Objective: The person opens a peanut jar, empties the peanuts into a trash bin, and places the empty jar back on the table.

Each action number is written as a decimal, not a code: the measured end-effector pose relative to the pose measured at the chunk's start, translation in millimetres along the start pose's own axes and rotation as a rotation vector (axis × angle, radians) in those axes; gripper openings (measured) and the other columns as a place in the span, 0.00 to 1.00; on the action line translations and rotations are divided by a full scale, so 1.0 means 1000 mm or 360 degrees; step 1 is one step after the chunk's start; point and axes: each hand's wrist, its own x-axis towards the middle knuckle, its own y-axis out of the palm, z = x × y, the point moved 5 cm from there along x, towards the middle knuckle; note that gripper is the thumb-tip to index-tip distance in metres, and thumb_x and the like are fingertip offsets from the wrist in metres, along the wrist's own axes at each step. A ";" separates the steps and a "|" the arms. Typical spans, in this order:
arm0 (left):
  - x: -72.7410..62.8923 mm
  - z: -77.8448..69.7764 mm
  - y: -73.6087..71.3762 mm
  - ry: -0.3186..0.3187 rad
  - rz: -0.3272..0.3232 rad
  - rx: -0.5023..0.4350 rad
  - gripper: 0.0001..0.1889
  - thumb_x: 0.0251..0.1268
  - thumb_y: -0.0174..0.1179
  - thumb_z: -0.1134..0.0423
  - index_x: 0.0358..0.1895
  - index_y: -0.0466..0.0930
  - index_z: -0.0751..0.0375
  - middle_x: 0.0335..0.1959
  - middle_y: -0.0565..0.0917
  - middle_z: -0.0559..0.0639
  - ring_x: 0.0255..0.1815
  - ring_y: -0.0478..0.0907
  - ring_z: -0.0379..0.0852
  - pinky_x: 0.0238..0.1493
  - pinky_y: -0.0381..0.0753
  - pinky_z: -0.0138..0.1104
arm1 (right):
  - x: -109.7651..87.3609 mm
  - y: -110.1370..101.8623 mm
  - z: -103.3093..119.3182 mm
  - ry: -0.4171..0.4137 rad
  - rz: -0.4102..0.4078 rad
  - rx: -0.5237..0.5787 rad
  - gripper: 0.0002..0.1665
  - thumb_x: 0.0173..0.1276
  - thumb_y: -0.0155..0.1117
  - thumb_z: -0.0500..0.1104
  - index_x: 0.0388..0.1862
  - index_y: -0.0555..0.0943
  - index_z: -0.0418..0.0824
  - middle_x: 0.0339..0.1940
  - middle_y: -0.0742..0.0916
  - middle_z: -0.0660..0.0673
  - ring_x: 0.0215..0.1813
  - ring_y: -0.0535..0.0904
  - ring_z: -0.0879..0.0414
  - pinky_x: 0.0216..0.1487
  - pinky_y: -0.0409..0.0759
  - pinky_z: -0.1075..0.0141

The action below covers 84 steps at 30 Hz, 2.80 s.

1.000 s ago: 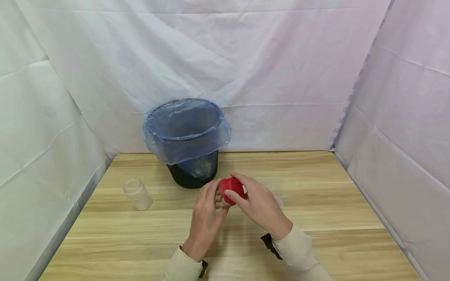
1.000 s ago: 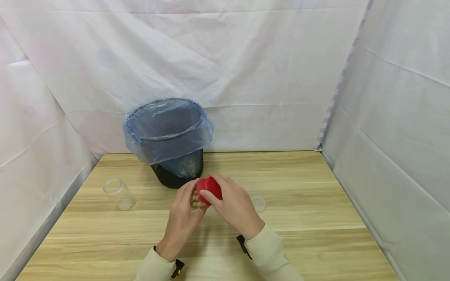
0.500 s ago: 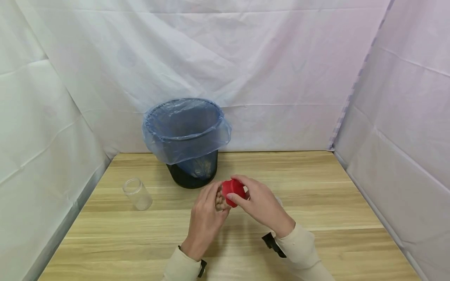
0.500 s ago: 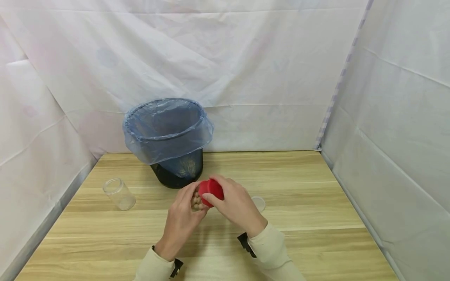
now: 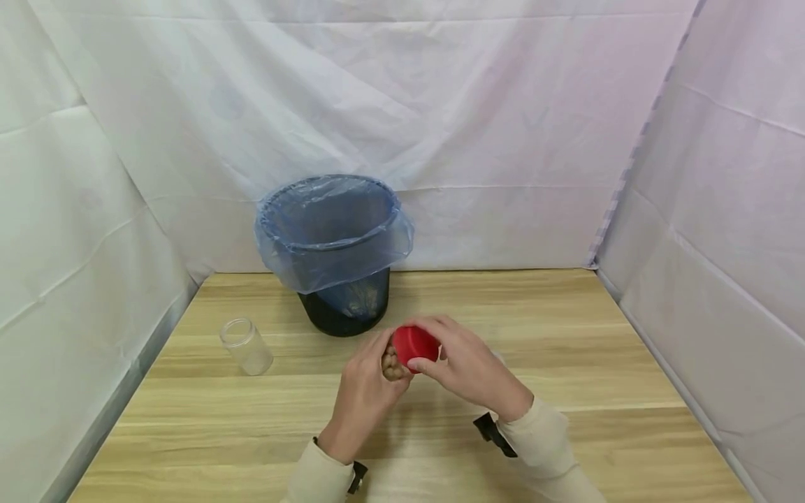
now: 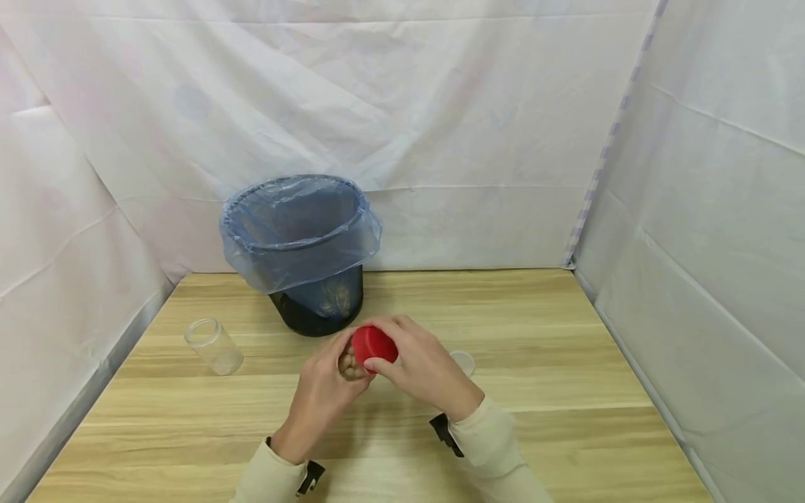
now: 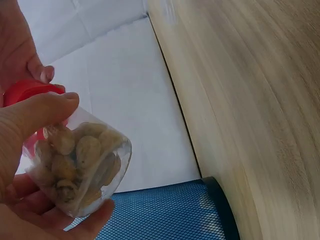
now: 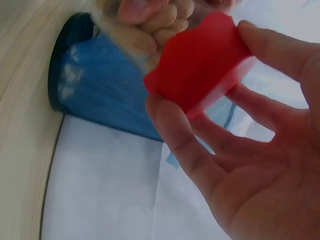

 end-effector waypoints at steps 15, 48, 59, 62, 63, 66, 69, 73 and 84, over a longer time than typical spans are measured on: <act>0.002 0.000 -0.004 0.0094 -0.0091 0.0041 0.33 0.45 0.82 0.74 0.59 0.84 0.57 0.51 0.89 0.49 0.53 0.86 0.49 0.58 0.90 0.43 | 0.002 0.001 -0.010 0.0330 0.0069 0.0114 0.35 0.75 0.73 0.56 0.75 0.78 0.43 0.63 0.86 0.47 0.47 0.83 0.60 0.45 0.86 0.67; 0.001 0.001 -0.005 0.0151 -0.0095 0.0015 0.36 0.41 0.86 0.75 0.60 0.84 0.61 0.57 0.88 0.54 0.60 0.85 0.53 0.60 0.90 0.46 | 0.001 -0.005 0.004 -0.0179 0.0167 0.0031 0.35 0.72 0.77 0.43 0.76 0.77 0.44 0.72 0.82 0.47 0.70 0.81 0.51 0.67 0.86 0.52; 0.001 -0.001 -0.003 0.0093 -0.0053 0.0024 0.36 0.44 0.86 0.73 0.63 0.84 0.60 0.59 0.86 0.55 0.63 0.83 0.54 0.61 0.89 0.47 | 0.000 -0.001 -0.013 0.0227 0.0262 0.0225 0.39 0.81 0.67 0.53 0.82 0.68 0.38 0.72 0.82 0.42 0.51 0.84 0.56 0.52 0.88 0.63; 0.001 -0.001 -0.003 0.0100 -0.0047 0.0036 0.37 0.44 0.87 0.72 0.63 0.84 0.60 0.59 0.86 0.55 0.63 0.83 0.54 0.62 0.89 0.47 | 0.000 -0.002 -0.012 0.0134 0.0248 0.0200 0.35 0.80 0.69 0.49 0.79 0.72 0.39 0.69 0.84 0.44 0.50 0.84 0.57 0.49 0.87 0.67; 0.002 0.000 -0.003 0.0105 -0.0048 0.0037 0.37 0.43 0.87 0.73 0.63 0.84 0.60 0.59 0.86 0.55 0.63 0.83 0.54 0.62 0.89 0.47 | 0.001 -0.003 -0.011 0.0074 0.0239 0.0181 0.35 0.78 0.71 0.47 0.78 0.73 0.39 0.69 0.84 0.44 0.52 0.84 0.56 0.51 0.87 0.66; 0.002 0.000 -0.003 0.0119 -0.0047 0.0040 0.38 0.42 0.87 0.73 0.63 0.84 0.60 0.59 0.86 0.55 0.63 0.84 0.54 0.62 0.89 0.46 | 0.000 -0.007 -0.006 -0.0091 0.0216 0.0112 0.36 0.73 0.77 0.42 0.76 0.75 0.41 0.70 0.83 0.45 0.60 0.84 0.54 0.57 0.88 0.61; 0.003 -0.001 -0.002 0.0133 -0.0043 0.0038 0.37 0.43 0.86 0.73 0.63 0.84 0.61 0.58 0.86 0.55 0.62 0.84 0.54 0.61 0.89 0.46 | -0.001 -0.010 -0.002 -0.0182 0.0209 0.0090 0.38 0.69 0.79 0.38 0.76 0.75 0.41 0.70 0.83 0.44 0.65 0.83 0.51 0.60 0.89 0.56; 0.003 -0.002 -0.001 0.0123 -0.0030 0.0024 0.38 0.43 0.87 0.73 0.63 0.84 0.61 0.58 0.86 0.56 0.63 0.83 0.55 0.62 0.89 0.46 | -0.001 -0.011 -0.005 -0.0057 0.0234 0.0161 0.41 0.74 0.76 0.46 0.81 0.70 0.39 0.75 0.80 0.41 0.67 0.82 0.48 0.61 0.88 0.53; 0.003 -0.005 0.000 0.0122 -0.0006 -0.0018 0.38 0.43 0.86 0.75 0.64 0.83 0.61 0.59 0.85 0.55 0.62 0.83 0.53 0.63 0.88 0.46 | 0.002 -0.006 -0.020 0.0369 0.0228 0.0378 0.31 0.79 0.70 0.53 0.73 0.77 0.38 0.57 0.90 0.41 0.41 0.89 0.57 0.43 0.88 0.66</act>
